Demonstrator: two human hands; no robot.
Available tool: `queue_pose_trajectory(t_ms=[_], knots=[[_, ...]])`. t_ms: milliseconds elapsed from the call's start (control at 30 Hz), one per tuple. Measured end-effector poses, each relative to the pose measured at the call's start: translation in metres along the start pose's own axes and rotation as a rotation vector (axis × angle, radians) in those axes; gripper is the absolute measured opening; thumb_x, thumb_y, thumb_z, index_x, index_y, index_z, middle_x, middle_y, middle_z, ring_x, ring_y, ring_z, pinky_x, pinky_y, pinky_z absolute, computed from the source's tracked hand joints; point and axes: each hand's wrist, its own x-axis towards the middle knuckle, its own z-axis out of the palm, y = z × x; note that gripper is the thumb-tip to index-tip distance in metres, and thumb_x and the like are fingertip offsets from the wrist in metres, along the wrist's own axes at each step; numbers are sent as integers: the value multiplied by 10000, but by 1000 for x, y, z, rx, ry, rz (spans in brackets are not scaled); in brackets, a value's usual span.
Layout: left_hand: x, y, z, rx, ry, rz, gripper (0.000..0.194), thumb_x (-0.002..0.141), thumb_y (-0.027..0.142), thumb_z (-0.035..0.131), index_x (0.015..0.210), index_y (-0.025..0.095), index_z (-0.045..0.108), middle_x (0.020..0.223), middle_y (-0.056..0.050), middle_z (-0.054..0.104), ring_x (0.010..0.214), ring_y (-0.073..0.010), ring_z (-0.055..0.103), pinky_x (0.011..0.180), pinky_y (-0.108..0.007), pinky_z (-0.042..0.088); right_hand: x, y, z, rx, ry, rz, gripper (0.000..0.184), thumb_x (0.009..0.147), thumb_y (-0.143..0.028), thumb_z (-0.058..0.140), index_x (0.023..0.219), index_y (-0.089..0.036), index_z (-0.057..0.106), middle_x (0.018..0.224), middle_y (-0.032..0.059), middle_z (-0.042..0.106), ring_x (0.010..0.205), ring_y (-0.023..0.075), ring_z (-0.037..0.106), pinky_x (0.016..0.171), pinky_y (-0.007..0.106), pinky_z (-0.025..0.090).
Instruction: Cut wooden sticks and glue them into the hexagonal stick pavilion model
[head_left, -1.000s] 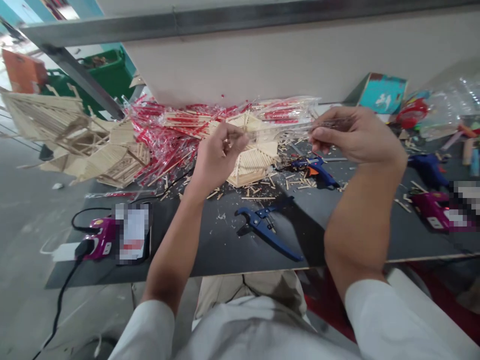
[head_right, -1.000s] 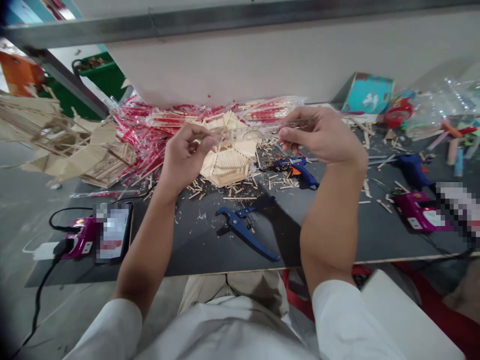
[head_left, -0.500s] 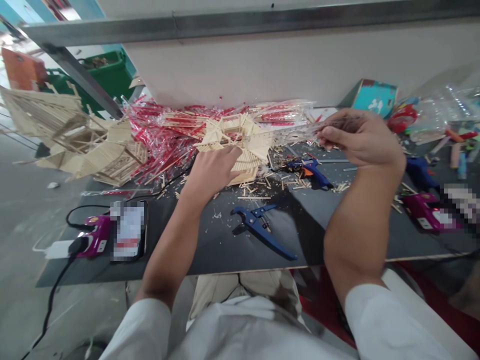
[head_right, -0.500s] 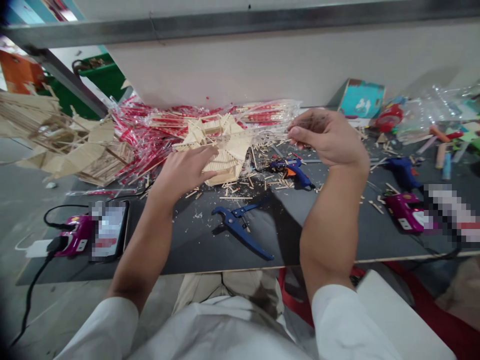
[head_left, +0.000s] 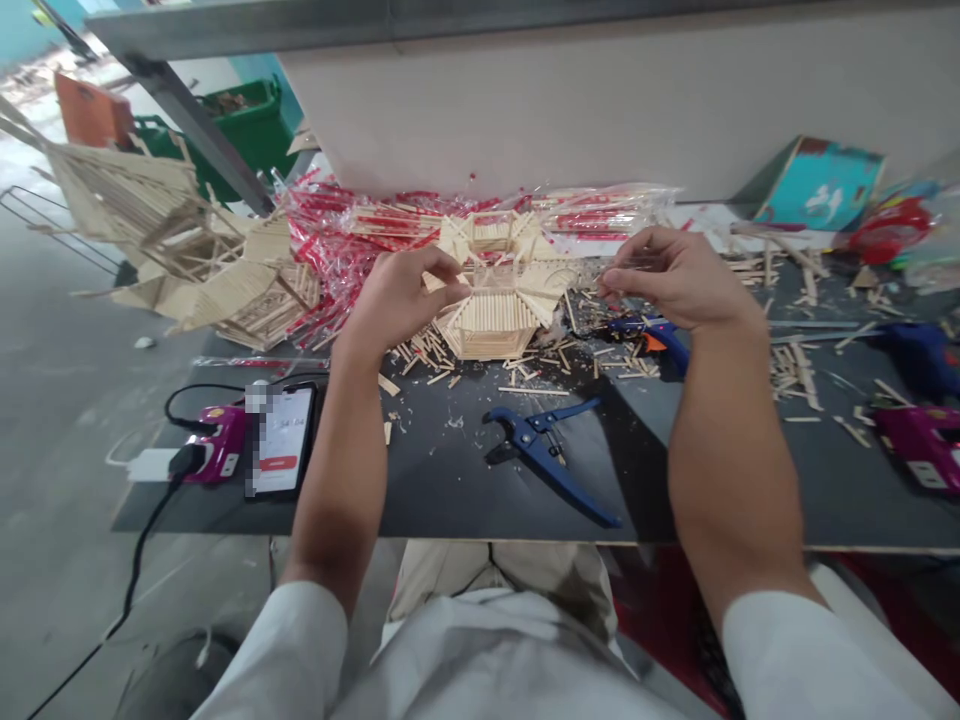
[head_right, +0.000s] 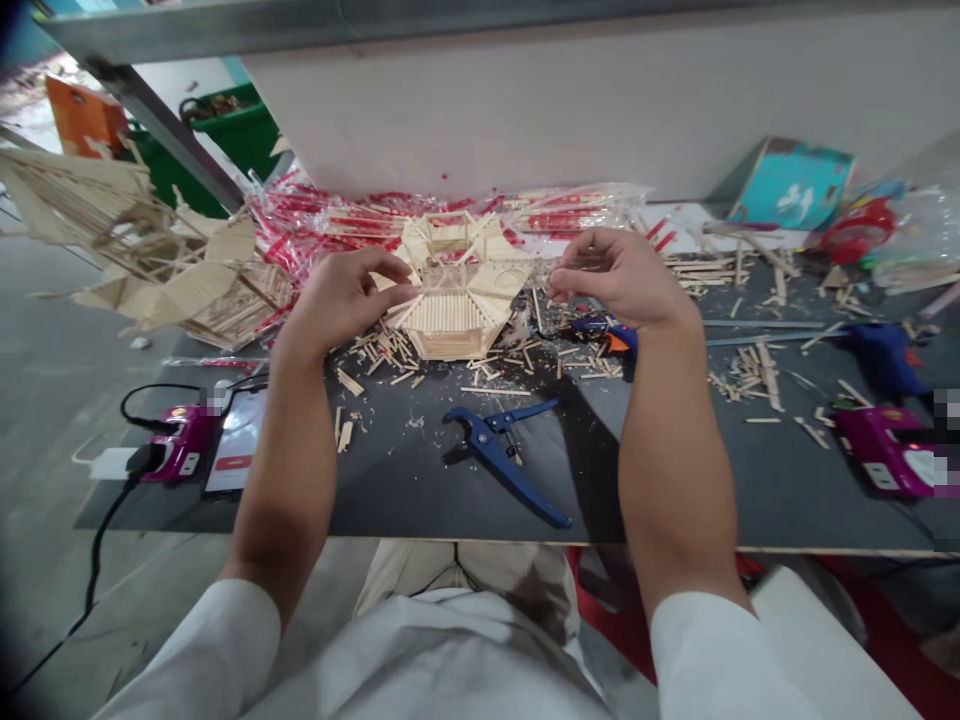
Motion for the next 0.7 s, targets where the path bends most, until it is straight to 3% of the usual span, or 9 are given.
queue_pose_trajectory(t_ms=[267, 467, 700], knots=[[10, -3, 29, -121, 114, 53, 174, 923, 359, 720, 921, 202, 797, 958, -32, 804, 767, -154, 662, 808, -342, 566, -4, -5, -2, -122, -41, 24, 393, 744, -443, 964, 844, -230, 649, 747, 14, 763, 650, 165, 705, 654, 339, 561], [12, -4, 36, -162, 107, 52, 143, 902, 317, 736, 886, 192, 802, 902, -26, 801, 731, -142, 654, 748, -317, 540, -9, -16, -6, -191, -58, 78, 428, 714, -489, 973, 843, -217, 669, 764, 37, 770, 675, 192, 739, 657, 349, 604], [13, -9, 41, -189, 131, 69, 127, 907, 308, 739, 932, 199, 800, 837, -19, 772, 700, -134, 626, 717, -303, 512, -13, -21, -9, -265, -74, 62, 346, 781, -455, 929, 889, -196, 726, 784, 67, 769, 690, 192, 739, 659, 350, 629]])
